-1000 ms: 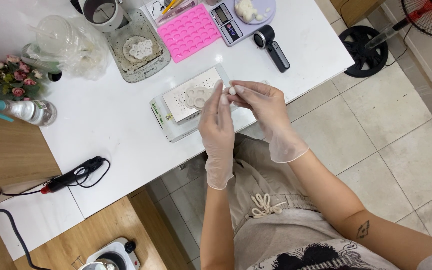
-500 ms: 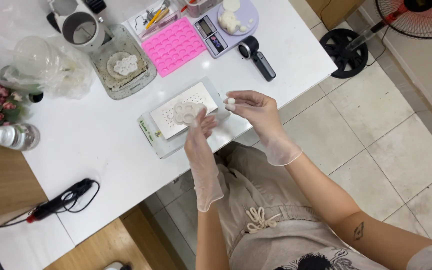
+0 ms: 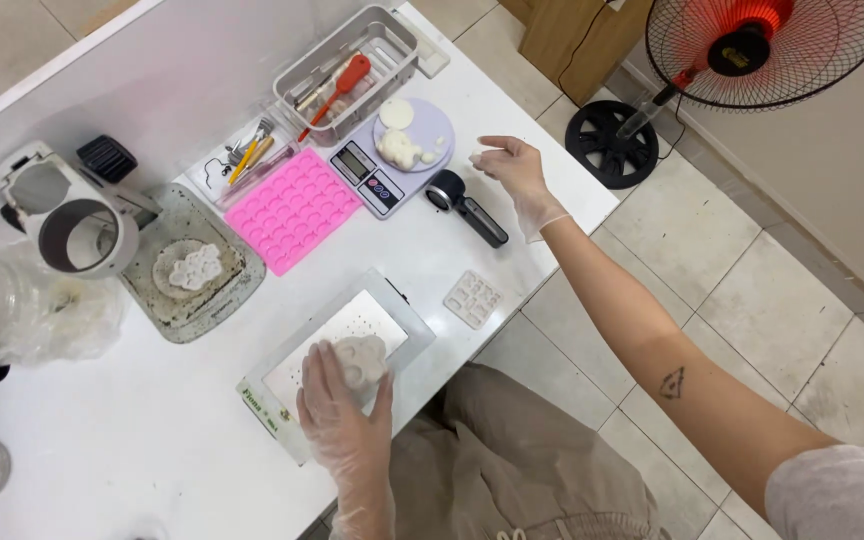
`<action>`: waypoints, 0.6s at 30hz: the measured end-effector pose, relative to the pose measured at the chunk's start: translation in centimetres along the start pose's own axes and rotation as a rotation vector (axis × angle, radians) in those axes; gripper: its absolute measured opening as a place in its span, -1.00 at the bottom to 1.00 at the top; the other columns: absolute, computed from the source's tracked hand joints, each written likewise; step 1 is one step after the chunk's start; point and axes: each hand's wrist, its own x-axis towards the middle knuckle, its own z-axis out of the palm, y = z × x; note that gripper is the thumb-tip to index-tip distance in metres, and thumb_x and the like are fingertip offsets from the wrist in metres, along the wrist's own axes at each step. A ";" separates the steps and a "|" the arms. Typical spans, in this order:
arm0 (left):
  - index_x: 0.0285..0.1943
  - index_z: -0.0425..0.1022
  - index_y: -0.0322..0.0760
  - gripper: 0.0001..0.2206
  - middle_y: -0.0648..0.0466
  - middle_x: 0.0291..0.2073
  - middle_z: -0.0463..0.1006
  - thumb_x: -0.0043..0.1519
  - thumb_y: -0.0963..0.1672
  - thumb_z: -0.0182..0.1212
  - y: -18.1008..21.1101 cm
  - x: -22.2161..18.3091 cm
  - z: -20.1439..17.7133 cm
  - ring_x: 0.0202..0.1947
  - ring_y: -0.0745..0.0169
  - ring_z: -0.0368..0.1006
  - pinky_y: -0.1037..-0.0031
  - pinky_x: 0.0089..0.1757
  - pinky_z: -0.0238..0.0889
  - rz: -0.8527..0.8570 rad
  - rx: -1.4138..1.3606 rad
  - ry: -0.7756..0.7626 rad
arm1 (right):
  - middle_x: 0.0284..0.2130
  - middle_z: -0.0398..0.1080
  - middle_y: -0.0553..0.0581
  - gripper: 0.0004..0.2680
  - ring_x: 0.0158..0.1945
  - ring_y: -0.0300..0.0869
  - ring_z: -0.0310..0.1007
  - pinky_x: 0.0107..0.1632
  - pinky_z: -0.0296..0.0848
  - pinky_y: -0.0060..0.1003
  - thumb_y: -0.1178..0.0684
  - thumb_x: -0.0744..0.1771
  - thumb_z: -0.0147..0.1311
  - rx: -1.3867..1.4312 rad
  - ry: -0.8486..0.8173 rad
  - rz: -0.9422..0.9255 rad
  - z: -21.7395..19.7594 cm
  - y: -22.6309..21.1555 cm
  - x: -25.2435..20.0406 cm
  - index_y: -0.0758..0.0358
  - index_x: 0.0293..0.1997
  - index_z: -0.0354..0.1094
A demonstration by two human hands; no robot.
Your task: Preparing small wax decorative pieces by hand using a mold.
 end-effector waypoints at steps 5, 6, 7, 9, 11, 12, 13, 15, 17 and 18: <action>0.51 0.10 -0.31 -0.06 -0.18 0.41 0.20 -0.01 0.13 0.41 0.8 0.2 -0.7 0.35 -0.08 0.24 0.13 0.25 0.15 -0.053 -0.091 0.044 | -0.23 0.54 0.10 -0.83 -0.15 -0.29 0.56 0.00 0.56 -0.49 0.21 0.29 0.23 0.025 -0.024 0.007 2.6 2.8 4.8 0.34 -0.04 0.47; 0.52 0.09 -0.28 -0.03 -0.26 0.43 0.16 -0.06 0.11 0.47 0.9 0.1 -0.8 0.34 -0.21 0.23 0.09 0.23 0.16 -0.081 -0.141 0.052 | -0.22 0.54 0.09 -0.84 -0.15 -0.32 0.54 0.01 0.55 -0.52 0.22 0.30 0.21 0.039 -0.025 0.016 3.3 3.0 5.1 0.34 -0.04 0.48; 0.52 0.09 -0.28 -0.03 -0.26 0.43 0.16 -0.06 0.11 0.47 0.9 0.1 -0.6 0.34 -0.21 0.23 0.09 0.23 0.16 -0.086 -0.138 0.046 | -0.22 0.54 0.09 -0.84 -0.15 -0.32 0.54 0.01 0.55 -0.52 0.22 0.30 0.21 0.036 -0.029 0.023 3.7 2.6 5.1 0.34 -0.04 0.48; 0.55 0.01 -0.22 0.00 -0.11 0.44 0.16 -0.04 0.14 0.46 0.8 -0.2 -0.3 0.45 -0.14 0.11 0.09 0.33 0.08 -0.046 -0.133 0.088 | -0.16 0.50 0.19 -0.84 -0.10 -0.21 0.56 0.14 0.61 -0.41 0.25 0.31 0.16 0.170 -0.005 0.084 4.6 2.1 4.7 0.41 -0.04 0.45; 0.55 -0.01 -0.18 0.02 -0.08 0.44 0.15 -0.06 0.16 0.46 0.7 -0.4 -0.2 0.45 -0.11 0.10 0.09 0.34 0.05 -0.062 -0.114 0.058 | -0.14 0.50 0.22 -0.84 -0.08 -0.17 0.57 0.16 0.62 -0.37 0.26 0.31 0.15 0.231 0.000 0.108 5.0 1.7 4.5 0.44 -0.04 0.44; 0.56 -0.02 -0.13 0.03 -0.05 0.44 0.14 -0.07 0.17 0.46 0.7 -0.4 -0.1 0.45 -0.08 0.08 0.09 0.35 0.01 -0.071 -0.099 0.039 | -0.12 0.49 0.25 -0.84 -0.06 -0.14 0.57 0.17 0.63 -0.33 0.26 0.31 0.14 0.297 0.008 0.119 5.1 1.4 4.4 0.47 -0.04 0.43; 0.56 -0.02 -0.13 0.03 -0.05 0.44 0.14 -0.07 0.17 0.46 0.8 -0.3 -0.5 0.45 -0.08 0.08 0.09 0.35 0.01 -0.071 -0.098 0.030 | -0.12 0.49 0.25 -0.84 -0.06 -0.14 0.57 0.17 0.63 -0.33 0.26 0.31 0.14 0.296 0.010 0.128 5.1 1.5 4.4 0.47 -0.04 0.43; 0.51 0.09 -0.20 -0.04 -0.06 0.41 0.21 -0.05 0.12 0.49 1.1 0.1 -1.0 0.42 -0.09 0.16 0.08 0.34 0.06 -0.044 -0.127 0.073 | -0.14 0.52 0.22 -0.84 -0.09 -0.17 0.58 0.13 0.64 -0.36 0.24 0.31 0.15 0.246 0.008 0.099 5.1 1.5 4.5 0.44 -0.05 0.48; 0.51 0.10 -0.19 -0.04 -0.05 0.42 0.20 -0.05 0.13 0.48 1.0 -0.1 -0.7 0.42 -0.08 0.15 0.09 0.34 0.05 -0.050 -0.122 0.059 | -0.15 0.53 0.21 -0.85 -0.11 -0.17 0.58 0.09 0.66 -0.37 0.24 0.30 0.18 0.249 0.030 0.107 5.1 2.1 5.0 0.42 -0.06 0.49; 0.51 0.10 -0.18 -0.04 -0.03 0.42 0.20 -0.06 0.14 0.48 0.9 -0.1 -0.6 0.43 -0.07 0.14 0.09 0.34 0.04 -0.058 -0.115 0.052 | -0.17 0.54 0.21 -0.86 -0.14 -0.18 0.59 0.05 0.68 -0.38 0.24 0.29 0.20 0.253 0.047 0.109 5.2 2.3 5.3 0.39 -0.08 0.51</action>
